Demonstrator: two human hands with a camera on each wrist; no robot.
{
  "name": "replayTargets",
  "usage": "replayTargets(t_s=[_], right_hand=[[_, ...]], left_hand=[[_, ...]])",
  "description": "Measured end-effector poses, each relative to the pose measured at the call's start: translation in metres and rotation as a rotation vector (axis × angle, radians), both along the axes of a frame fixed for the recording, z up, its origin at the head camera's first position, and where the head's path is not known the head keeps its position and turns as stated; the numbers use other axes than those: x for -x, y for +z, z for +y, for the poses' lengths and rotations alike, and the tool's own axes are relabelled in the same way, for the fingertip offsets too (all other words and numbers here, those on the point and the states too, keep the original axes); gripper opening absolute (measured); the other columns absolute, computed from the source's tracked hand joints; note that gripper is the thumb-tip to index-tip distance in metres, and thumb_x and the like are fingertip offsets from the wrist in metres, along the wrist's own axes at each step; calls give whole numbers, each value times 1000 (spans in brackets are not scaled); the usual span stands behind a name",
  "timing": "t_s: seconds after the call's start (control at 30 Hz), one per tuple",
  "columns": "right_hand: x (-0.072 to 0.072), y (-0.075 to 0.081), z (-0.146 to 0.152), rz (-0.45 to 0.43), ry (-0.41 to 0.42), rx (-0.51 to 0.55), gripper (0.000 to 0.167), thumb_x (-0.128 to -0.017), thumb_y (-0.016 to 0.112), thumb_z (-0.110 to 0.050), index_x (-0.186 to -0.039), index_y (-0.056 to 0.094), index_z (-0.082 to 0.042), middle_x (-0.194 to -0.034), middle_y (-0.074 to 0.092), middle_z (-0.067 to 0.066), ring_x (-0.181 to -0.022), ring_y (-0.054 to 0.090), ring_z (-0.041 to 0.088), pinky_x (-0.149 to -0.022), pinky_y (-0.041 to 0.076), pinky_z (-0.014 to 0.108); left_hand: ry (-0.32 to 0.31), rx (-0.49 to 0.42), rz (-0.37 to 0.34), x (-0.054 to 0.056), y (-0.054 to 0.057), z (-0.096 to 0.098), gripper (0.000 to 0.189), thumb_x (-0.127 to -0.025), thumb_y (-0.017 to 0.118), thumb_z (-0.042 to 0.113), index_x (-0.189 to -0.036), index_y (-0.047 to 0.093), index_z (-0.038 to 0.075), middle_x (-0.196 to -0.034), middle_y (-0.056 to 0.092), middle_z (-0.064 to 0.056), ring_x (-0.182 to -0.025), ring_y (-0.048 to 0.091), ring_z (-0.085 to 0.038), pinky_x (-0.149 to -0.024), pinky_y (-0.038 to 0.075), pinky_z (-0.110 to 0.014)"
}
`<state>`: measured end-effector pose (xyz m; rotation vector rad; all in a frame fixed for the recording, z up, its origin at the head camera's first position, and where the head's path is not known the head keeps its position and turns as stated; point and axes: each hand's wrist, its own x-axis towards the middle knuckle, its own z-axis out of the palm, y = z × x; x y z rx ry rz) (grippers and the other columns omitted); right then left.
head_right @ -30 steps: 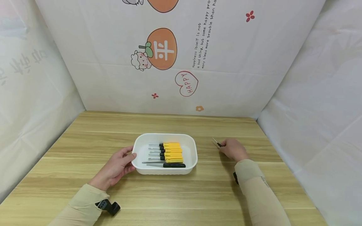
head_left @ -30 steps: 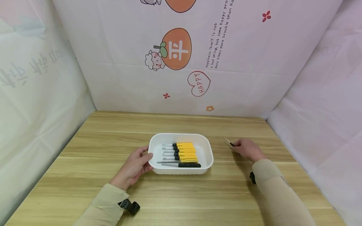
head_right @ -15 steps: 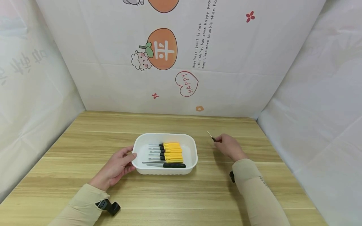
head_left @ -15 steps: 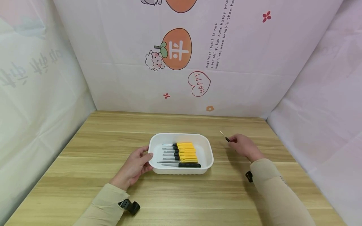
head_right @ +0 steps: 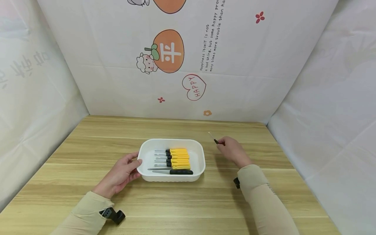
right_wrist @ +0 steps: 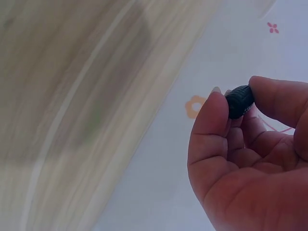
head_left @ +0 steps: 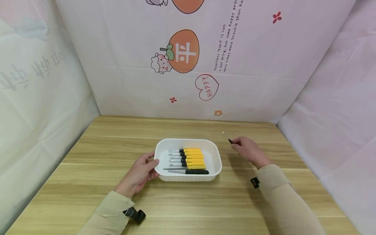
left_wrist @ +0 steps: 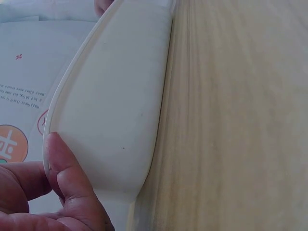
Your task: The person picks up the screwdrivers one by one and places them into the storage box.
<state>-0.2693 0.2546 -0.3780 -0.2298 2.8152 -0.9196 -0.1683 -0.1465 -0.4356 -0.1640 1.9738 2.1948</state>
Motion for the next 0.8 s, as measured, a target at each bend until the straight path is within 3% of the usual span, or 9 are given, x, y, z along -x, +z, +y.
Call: replayTargets(t_s=[0.27,0.57,0.8], right_hand=[[-3,4,-12,2,17,74,39,-109,53,-21,-139,56,4,-117,63,20,-92,58,25,-76,51,33],[-6,8,-28,36,52,118,34,-108,54,-18,-133,60,4,-121,65,19,-104,62,35,-82,56,34],[-9,10,-37,51,68,113,31,-108,55,-18,-132,61,2,-117,64,15,-96,60,26,-78,54,32]], left_hand=[[3,-6,3,0,-1,1,54,-108,53,11,-159,36,1,-115,57,-18,-81,60,-13,-66,57,-19],[7,1,2,0,-1,1,53,-108,53,11,-158,37,2,-115,57,-18,-81,60,-13,-66,57,-19],[4,-3,4,0,-1,1,54,-108,53,11,-158,36,2,-115,57,-17,-81,60,-13,-66,57,-19]])
